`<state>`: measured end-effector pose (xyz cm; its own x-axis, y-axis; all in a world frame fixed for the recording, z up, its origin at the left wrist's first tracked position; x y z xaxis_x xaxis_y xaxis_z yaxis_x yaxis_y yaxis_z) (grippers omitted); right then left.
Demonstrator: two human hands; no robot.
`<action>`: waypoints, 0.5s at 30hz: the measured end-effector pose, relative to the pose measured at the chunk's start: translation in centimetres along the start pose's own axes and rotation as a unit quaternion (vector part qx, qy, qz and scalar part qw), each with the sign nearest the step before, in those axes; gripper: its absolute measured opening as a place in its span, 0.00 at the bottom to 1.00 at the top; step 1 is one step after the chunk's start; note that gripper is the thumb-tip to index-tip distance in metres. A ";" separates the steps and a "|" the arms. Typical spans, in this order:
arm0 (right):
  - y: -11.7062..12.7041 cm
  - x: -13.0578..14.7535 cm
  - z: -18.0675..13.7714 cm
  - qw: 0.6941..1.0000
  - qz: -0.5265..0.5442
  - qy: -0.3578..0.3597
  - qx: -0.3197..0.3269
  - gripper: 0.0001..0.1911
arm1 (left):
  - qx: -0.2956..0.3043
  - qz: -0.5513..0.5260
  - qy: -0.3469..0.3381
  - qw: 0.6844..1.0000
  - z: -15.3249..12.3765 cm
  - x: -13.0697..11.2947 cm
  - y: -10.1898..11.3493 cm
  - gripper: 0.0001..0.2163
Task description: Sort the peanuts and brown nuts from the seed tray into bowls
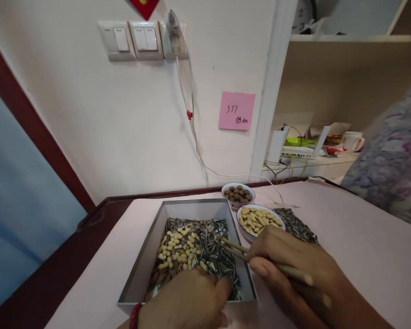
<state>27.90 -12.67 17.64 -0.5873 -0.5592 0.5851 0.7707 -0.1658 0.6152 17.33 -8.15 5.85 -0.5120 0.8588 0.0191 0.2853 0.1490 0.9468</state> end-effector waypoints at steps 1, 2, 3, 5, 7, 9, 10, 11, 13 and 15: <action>-0.4 -0.5 0.2 1.000 0.002 -0.011 0.004 0.15 | 0.014 -0.004 0.002 1.000 0.1 0.0 -0.4 0.13; -0.8 -1.1 0.5 1.000 0.004 -0.020 0.007 0.16 | 0.029 -0.006 0.009 1.000 0.0 0.0 -0.6 0.12; -1.1 -1.7 0.6 1.000 0.005 -0.029 0.007 0.17 | 0.048 -0.011 0.017 0.999 -0.1 0.0 -0.6 0.11; -1.8 -2.8 0.8 0.999 0.003 -0.050 0.010 0.18 | 0.073 -0.018 0.034 0.997 -0.6 -0.1 -0.3 0.11; -2.5 -3.7 0.9 0.997 0.002 -0.075 0.021 0.18 | 0.088 -0.028 0.053 0.994 -0.9 -0.2 0.0 0.11; -3.1 -4.3 0.8 0.994 0.005 -0.100 0.035 0.18 | 0.109 -0.040 0.070 0.991 -1.0 -0.2 -0.9 0.13; -3.3 -4.6 0.8 0.993 0.007 -0.110 0.041 0.18 | 0.108 -0.048 0.078 0.990 -1.0 -0.2 -1.6 0.14; -3.4 -4.7 0.9 0.992 0.007 -0.119 0.045 0.18 | 0.101 -0.058 0.078 0.990 -0.8 -0.2 -2.4 0.14; -3.7 -5.0 0.9 0.989 0.007 -0.134 0.053 0.18 | 0.030 -0.109 0.075 0.991 -0.4 -0.1 -3.4 0.14; -3.9 -5.2 1.0 0.988 0.010 -0.143 0.061 0.19 | -0.016 -0.162 0.050 0.985 -0.2 -0.3 -4.6 0.14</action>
<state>27.75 -8.32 12.72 -0.6317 -0.3056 0.7124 0.7574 -0.0478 0.6511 16.00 -9.21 1.56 -0.6499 0.7158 -0.2554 0.0692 0.3905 0.9180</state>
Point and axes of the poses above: each hand's wrist, its own z-axis towards the middle knuckle, its own y-axis out of the back of the hand, x = y × z, the point moved 9 cm from there along z, towards the middle knuckle, and after that the axes turned 7 degrees about z, right-handed, at the moved point
